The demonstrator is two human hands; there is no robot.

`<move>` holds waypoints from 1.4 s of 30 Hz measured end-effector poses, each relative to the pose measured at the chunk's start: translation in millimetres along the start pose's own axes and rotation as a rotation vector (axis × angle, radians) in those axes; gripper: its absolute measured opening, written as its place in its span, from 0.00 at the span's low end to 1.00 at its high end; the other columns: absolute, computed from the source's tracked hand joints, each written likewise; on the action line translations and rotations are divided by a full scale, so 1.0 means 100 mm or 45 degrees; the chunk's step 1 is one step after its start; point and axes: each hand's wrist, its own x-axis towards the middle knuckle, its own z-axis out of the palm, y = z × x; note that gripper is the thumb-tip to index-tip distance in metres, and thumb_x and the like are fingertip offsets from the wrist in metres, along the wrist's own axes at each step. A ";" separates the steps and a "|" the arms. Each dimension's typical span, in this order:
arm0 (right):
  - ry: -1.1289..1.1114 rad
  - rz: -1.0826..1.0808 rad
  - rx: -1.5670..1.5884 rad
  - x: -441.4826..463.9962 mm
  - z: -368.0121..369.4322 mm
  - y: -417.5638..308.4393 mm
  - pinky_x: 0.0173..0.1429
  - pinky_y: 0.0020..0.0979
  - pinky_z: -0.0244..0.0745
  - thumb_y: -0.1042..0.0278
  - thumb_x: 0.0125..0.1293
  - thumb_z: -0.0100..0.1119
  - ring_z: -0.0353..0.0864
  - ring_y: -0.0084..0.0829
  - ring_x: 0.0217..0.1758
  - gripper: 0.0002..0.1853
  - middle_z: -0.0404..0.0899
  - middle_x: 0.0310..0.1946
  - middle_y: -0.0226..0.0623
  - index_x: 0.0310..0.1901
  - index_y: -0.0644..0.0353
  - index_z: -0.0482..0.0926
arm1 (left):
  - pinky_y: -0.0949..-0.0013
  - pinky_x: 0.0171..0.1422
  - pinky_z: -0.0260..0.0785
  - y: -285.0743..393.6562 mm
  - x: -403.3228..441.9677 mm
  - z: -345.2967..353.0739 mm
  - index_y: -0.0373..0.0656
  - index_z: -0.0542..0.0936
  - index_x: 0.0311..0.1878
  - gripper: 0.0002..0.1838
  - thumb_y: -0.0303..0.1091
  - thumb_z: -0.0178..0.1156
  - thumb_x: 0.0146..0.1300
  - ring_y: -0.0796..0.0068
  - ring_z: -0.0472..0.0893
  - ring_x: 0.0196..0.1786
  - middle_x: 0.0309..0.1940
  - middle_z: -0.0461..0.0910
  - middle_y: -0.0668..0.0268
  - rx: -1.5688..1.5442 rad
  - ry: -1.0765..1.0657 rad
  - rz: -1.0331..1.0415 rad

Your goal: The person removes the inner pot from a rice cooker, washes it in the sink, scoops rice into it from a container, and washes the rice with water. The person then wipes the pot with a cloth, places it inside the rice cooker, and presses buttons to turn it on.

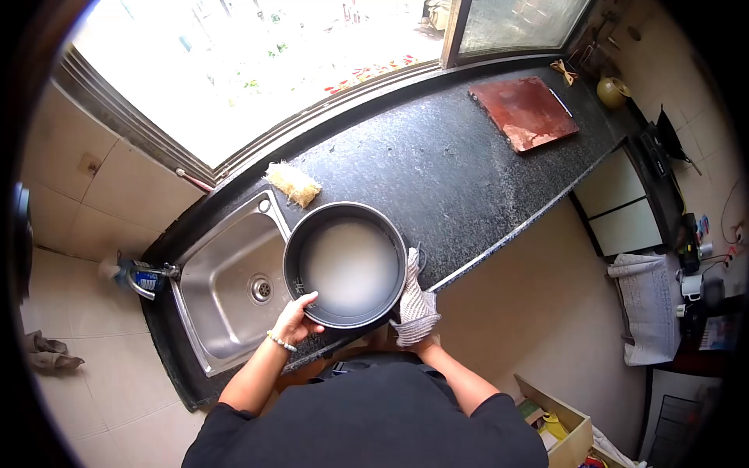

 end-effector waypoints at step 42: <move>-0.135 -0.538 0.134 1.53 0.38 -0.28 0.57 0.39 0.63 0.72 0.52 0.49 0.69 0.42 0.52 0.22 0.70 0.49 0.46 0.52 0.62 0.69 | 0.73 0.16 0.70 0.01 -1.12 0.76 0.29 0.72 0.34 0.07 0.22 0.48 0.53 0.65 0.78 0.22 0.26 0.77 0.54 -0.175 -0.022 0.401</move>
